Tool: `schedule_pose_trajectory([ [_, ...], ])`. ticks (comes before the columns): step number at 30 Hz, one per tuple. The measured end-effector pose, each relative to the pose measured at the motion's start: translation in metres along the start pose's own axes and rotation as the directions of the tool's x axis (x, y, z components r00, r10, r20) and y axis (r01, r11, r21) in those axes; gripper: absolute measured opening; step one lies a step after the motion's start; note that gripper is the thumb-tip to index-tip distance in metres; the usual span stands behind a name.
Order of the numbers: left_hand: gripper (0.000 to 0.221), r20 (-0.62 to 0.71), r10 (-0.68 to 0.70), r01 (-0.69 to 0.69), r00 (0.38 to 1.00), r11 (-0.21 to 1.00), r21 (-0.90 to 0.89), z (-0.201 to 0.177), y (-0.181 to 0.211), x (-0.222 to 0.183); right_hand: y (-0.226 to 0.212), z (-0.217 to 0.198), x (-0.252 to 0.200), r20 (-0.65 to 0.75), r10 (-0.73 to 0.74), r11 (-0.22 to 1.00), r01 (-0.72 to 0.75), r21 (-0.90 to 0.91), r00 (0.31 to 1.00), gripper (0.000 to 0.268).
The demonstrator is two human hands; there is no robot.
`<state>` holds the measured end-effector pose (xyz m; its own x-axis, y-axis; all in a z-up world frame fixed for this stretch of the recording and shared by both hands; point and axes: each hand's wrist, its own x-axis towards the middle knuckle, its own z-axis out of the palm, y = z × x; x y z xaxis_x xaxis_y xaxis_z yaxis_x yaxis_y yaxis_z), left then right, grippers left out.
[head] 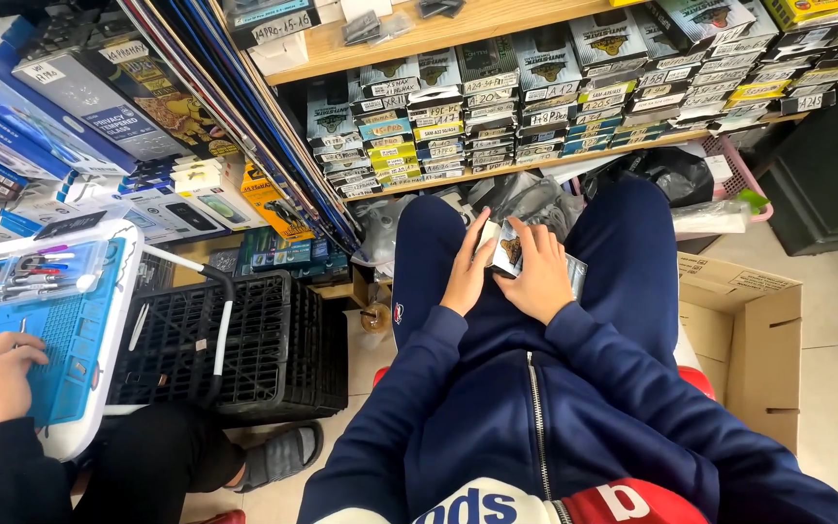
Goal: Organizing small boxed mobile phone accessories by inspecting and placing them into a cardboard box
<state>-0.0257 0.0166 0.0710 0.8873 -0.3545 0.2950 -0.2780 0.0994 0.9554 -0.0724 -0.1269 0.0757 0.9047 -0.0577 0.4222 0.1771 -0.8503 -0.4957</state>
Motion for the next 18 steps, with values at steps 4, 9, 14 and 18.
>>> schedule_pose_trajectory([
  [4,0.051,0.079,0.015,-0.01,0.997,0.998,-0.066,0.0,-0.003,0.001,-0.004,-0.003,-0.001,0.02,-0.031,1.0,0.031,0.003,0.999,0.091],
  [9,0.056,0.171,-0.004,0.021,0.985,0.995,-0.101,-0.001,0.011,-0.001,-0.003,-0.003,0.0,0.018,-0.017,1.0,0.017,-0.011,1.0,0.091],
  [14,0.056,0.165,-0.007,0.023,0.986,0.995,-0.095,0.0,0.01,-0.001,-0.001,-0.001,-0.001,0.024,-0.017,1.0,0.017,-0.002,1.0,0.092],
  [18,0.055,0.167,-0.003,0.009,0.986,0.999,-0.04,-0.002,0.004,0.001,-0.002,0.0,0.002,0.008,-0.028,0.999,0.028,-0.016,1.0,0.09],
])
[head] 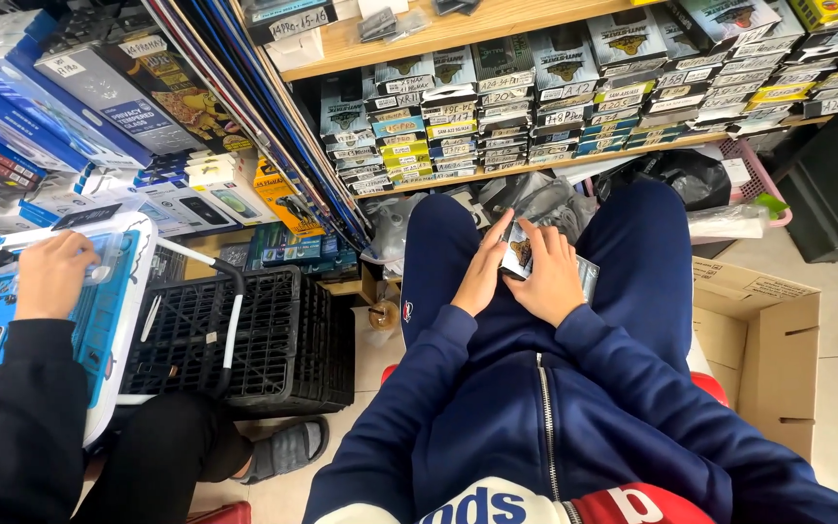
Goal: Organizing small boxed mobile phone accessories by inspecting and placing them into a cardboard box
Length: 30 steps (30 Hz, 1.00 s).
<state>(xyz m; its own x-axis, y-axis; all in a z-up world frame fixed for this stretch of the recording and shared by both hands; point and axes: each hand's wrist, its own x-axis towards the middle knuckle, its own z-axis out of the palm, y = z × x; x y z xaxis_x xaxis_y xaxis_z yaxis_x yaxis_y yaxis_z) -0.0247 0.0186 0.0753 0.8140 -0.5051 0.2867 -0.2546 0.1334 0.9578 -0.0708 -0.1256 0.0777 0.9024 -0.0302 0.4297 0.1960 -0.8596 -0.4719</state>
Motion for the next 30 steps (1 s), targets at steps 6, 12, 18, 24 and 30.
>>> schedule_pose_trajectory([
  [6,0.055,0.021,0.025,-0.023,0.999,0.993,-0.117,0.003,-0.01,0.002,-0.002,-0.003,-0.001,-0.007,0.002,1.0,-0.002,-0.002,1.0,0.09],
  [12,0.059,-0.011,-0.044,0.037,0.999,0.924,-0.382,0.009,-0.013,-0.003,-0.001,-0.004,-0.004,-0.019,0.006,1.0,-0.006,0.012,1.0,0.091],
  [18,0.062,-0.016,-0.076,0.065,0.997,0.935,-0.35,0.005,-0.023,0.002,-0.005,-0.007,-0.002,-0.034,-0.013,1.0,0.014,0.006,0.999,0.091],
  [24,0.063,0.0,-0.078,0.074,0.997,0.939,-0.335,0.005,-0.024,0.004,-0.006,-0.008,-0.001,-0.042,-0.02,1.0,0.019,-0.011,0.999,0.09],
  [30,0.062,0.031,-0.05,0.057,0.998,0.954,-0.293,0.004,-0.029,0.004,-0.008,-0.008,-0.005,-0.05,-0.026,1.0,0.025,-0.017,0.998,0.088],
])
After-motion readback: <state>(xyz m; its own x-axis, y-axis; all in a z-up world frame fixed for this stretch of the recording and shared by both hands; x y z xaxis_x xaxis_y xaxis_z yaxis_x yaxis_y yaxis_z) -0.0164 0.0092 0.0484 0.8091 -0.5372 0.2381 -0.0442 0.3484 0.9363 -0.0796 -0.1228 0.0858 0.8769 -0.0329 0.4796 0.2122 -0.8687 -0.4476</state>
